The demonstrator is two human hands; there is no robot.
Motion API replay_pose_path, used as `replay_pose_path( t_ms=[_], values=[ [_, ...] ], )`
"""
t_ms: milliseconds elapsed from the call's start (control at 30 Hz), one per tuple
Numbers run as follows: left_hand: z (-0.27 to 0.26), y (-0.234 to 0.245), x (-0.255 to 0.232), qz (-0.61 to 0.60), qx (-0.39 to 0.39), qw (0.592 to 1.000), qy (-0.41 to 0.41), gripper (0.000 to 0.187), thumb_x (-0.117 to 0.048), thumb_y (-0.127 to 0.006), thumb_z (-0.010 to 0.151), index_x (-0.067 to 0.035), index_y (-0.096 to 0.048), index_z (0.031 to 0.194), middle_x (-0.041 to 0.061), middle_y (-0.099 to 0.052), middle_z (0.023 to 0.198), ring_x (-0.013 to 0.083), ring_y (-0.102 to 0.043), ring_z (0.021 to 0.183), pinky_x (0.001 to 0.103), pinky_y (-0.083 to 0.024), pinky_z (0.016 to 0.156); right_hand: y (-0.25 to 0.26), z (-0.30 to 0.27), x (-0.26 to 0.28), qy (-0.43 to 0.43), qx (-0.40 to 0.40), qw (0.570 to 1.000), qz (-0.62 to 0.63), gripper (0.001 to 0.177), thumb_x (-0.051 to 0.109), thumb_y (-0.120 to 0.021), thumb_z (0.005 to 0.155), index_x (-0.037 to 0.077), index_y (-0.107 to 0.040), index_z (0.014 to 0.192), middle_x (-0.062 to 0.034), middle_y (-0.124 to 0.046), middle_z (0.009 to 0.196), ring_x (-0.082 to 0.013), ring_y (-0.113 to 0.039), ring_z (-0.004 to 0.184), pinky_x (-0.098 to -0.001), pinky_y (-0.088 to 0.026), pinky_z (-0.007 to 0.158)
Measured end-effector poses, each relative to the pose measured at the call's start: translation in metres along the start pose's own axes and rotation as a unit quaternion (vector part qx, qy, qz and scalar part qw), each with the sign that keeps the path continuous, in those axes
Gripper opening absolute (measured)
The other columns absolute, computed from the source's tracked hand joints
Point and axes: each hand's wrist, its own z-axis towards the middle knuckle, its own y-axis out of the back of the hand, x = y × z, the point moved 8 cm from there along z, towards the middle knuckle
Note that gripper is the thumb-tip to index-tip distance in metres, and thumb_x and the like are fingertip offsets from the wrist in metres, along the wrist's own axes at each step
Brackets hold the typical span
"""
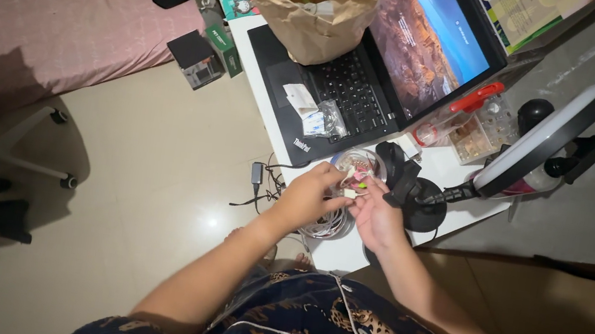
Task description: The person organizes small items on a cluttered desk by placing them into a clear plastic container. They handle various objects including a small packet, a green item, and a red packet, then secure the container with a lid and move it to a different location.
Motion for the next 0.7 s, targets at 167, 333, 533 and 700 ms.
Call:
replay_pose_path(
  t_ms=[167, 333, 533, 700],
  values=[
    [-0.009, 0.003, 0.010, -0.034, -0.086, 0.996, -0.005, 0.037, -0.021, -0.080, 0.084, -0.006, -0.069, 0.116, 0.011, -0.066, 0.104, 0.0253, -0.071, 0.080, 0.036, -0.057, 0.073, -0.020, -0.009, -0.004, -0.030, 0.028, 0.999, 0.027, 0.022, 0.022, -0.052, 0.105, 0.008, -0.058, 0.122, -0.0085, -0.068, 0.113, -0.0200, -0.067, 0.102, -0.0367, -0.053, 0.089],
    [-0.016, 0.009, 0.008, -0.017, -0.067, 0.997, 0.022, 0.034, -0.021, -0.083, 0.077, -0.006, -0.076, 0.106, 0.012, -0.066, 0.091, 0.0259, -0.067, 0.073, 0.037, -0.054, 0.068, -0.022, -0.013, -0.010, -0.062, 0.041, 0.997, 0.001, 0.023, 0.028, -0.052, 0.107, 0.009, -0.057, 0.117, -0.0087, -0.068, 0.112, -0.0201, -0.067, 0.102, -0.0369, -0.052, 0.089],
    [-0.019, 0.006, 0.032, -0.051, -0.066, 0.995, 0.057, 0.030, -0.019, -0.084, 0.079, -0.003, -0.075, 0.103, 0.009, -0.065, 0.081, 0.0193, -0.065, 0.068, 0.033, -0.053, 0.065, -0.058, -0.035, 0.008, -0.092, 0.058, 0.994, -0.028, 0.049, 0.048, -0.038, 0.103, 0.005, -0.059, 0.112, -0.0154, -0.070, 0.118, -0.0280, -0.068, 0.109, -0.0405, -0.052, 0.096],
    [-0.021, -0.018, 0.087, -0.267, -0.001, 0.952, 0.152, 0.025, -0.011, -0.081, 0.085, -0.002, -0.073, 0.107, -0.002, -0.062, 0.077, 0.0076, -0.056, 0.068, 0.025, -0.047, 0.062, -0.038, -0.025, -0.003, -0.080, 0.125, 0.989, 0.001, 0.041, 0.036, -0.041, 0.107, 0.001, -0.058, 0.118, -0.0181, -0.067, 0.123, -0.0317, -0.067, 0.114, -0.0455, -0.051, 0.104]
  ],
)
